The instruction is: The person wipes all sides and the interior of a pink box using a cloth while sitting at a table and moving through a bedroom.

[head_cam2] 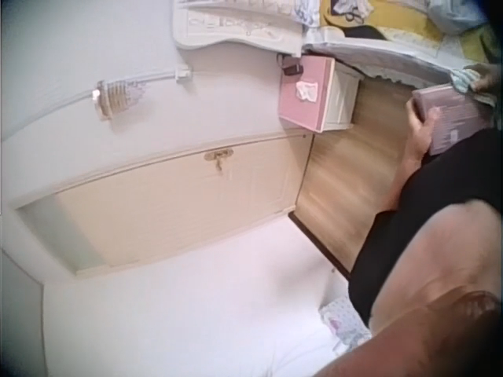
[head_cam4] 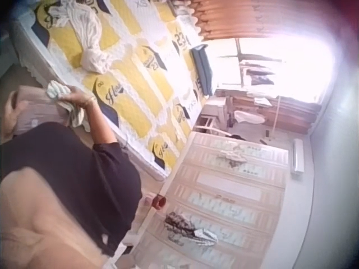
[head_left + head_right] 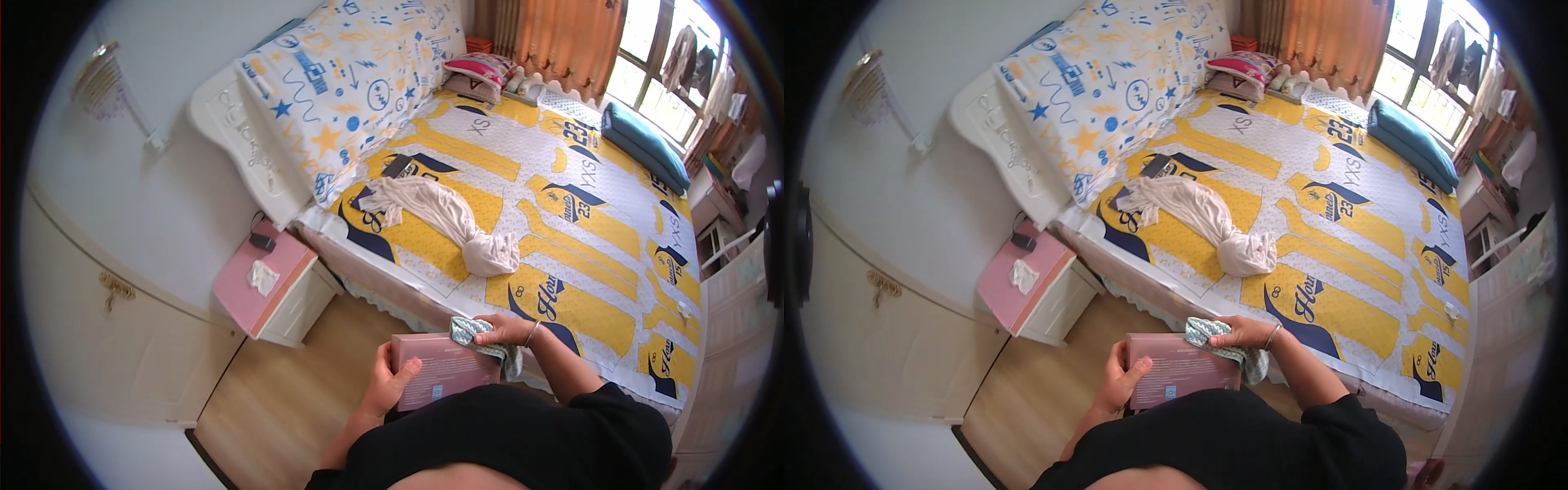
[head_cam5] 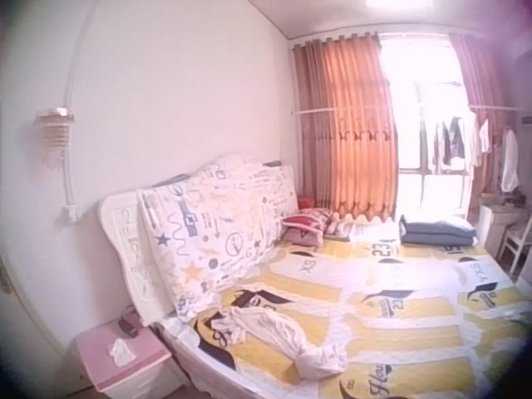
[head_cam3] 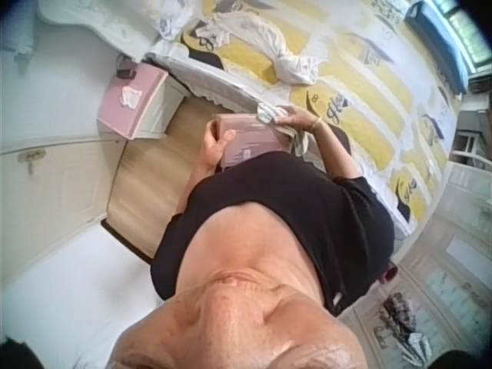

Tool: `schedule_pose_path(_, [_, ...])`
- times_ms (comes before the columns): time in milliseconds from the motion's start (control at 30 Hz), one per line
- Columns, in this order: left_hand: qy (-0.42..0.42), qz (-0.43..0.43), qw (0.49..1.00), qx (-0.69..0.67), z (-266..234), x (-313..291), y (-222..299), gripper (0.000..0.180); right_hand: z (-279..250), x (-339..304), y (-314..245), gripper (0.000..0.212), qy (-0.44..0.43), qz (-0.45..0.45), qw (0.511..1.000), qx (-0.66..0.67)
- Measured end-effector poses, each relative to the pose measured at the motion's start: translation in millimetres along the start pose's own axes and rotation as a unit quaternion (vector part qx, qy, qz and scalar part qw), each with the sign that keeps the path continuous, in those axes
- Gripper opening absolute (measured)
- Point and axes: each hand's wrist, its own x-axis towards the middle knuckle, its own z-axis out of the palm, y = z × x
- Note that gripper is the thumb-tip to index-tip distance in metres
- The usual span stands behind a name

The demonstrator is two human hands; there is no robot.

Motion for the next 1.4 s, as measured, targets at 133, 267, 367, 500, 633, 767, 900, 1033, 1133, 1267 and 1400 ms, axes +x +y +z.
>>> schedule_pose_path(133, [0.009,0.014,1.000,-0.003,-9,37,9,0.055,1,29,19,0.065,0.121,-0.029,0.972,0.200])
schedule_pose_path(267, [0.010,0.041,0.999,0.005,-12,73,32,0.054,5,61,7,0.050,0.236,-0.087,0.870,0.424])
schedule_pose_path(367, [0.025,0.075,0.997,-0.003,-11,102,39,0.054,-1,82,21,0.055,0.196,-0.103,0.825,0.520])
schedule_pose_path(500, [0.027,0.091,0.994,-0.050,-4,138,42,0.056,-21,82,26,0.055,0.215,-0.127,0.823,0.511])
schedule_pose_path(633, [-0.022,0.075,0.995,-0.063,4,176,40,0.057,-52,70,9,0.055,0.324,-0.152,0.862,0.358])
schedule_pose_path(767, [-0.105,0.114,0.986,-0.058,11,218,63,0.062,-85,56,-16,0.058,0.413,-0.192,0.867,0.201])
schedule_pose_path(900, [-0.176,0.149,0.972,-0.049,22,244,89,0.062,-96,35,-47,0.054,0.485,-0.236,0.824,0.176])
schedule_pose_path(1033, [-0.303,0.117,0.946,-0.011,9,269,100,0.042,-88,8,-71,0.056,0.532,-0.181,0.821,0.099])
schedule_pose_path(1133, [-0.410,0.030,0.907,0.089,2,280,105,0.046,-82,-2,-93,0.059,0.520,-0.120,0.843,0.076])
schedule_pose_path(1267, [-0.527,0.034,0.832,0.171,12,291,113,0.058,-89,5,-129,0.068,0.486,-0.027,0.869,-0.094])
schedule_pose_path(1400, [-0.526,-0.008,0.832,0.178,26,302,103,0.064,-90,33,-176,0.067,0.402,0.045,0.903,-0.146])
